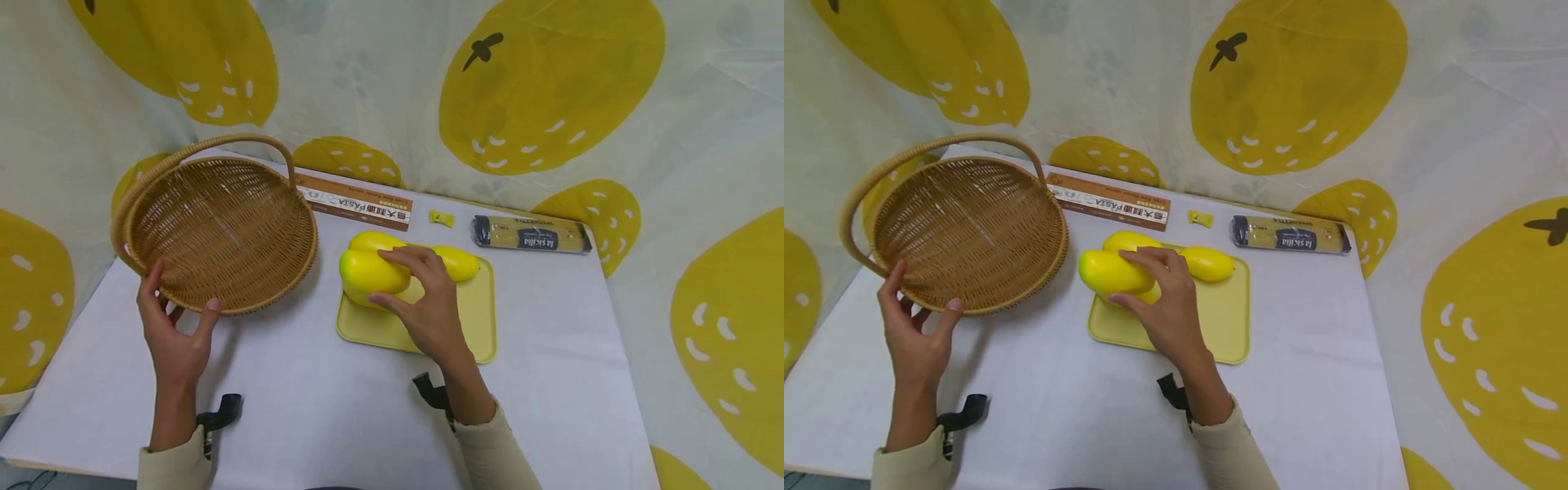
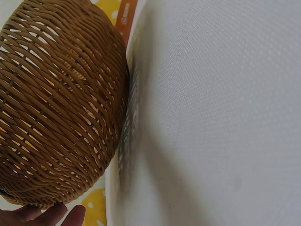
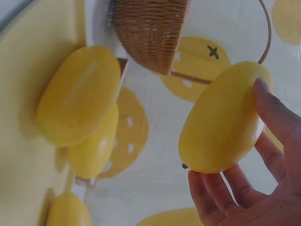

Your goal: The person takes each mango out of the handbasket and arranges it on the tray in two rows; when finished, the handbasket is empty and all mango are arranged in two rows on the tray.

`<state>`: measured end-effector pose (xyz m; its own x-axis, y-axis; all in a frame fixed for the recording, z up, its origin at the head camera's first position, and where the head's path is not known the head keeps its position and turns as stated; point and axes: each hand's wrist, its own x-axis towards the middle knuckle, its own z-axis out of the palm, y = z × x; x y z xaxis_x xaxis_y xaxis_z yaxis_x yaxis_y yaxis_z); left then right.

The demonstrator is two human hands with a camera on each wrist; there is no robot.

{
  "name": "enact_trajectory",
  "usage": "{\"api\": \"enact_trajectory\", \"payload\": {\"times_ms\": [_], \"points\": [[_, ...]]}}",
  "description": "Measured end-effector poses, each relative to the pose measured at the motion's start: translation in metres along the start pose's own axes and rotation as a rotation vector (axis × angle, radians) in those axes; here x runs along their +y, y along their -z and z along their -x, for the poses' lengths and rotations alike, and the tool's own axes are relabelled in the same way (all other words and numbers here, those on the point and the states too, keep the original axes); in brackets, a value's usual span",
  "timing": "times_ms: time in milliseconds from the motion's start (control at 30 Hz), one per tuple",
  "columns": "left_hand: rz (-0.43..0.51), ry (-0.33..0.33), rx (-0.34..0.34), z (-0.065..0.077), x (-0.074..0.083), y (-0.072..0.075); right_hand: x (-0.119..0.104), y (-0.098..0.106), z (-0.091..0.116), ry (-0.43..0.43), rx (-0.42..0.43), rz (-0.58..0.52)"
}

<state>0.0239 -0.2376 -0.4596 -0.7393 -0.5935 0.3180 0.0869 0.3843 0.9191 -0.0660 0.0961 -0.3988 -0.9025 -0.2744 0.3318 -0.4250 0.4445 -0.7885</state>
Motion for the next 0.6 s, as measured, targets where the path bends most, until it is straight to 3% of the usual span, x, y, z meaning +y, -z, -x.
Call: {"api": "enact_trajectory", "payload": {"times_ms": [167,300,600], "points": [[0.01,-0.015,0.006,0.001,0.012,-0.002,0.015,0.012,0.013,-0.089,0.041,0.03],[0.01,-0.036,0.017,0.0,0.012,-0.003,0.03,0.023,0.022,-0.121,0.092,0.062],[-0.02,-0.035,0.011,-0.009,-0.014,0.002,0.067,0.045,0.038,-0.245,0.127,0.1]]}}
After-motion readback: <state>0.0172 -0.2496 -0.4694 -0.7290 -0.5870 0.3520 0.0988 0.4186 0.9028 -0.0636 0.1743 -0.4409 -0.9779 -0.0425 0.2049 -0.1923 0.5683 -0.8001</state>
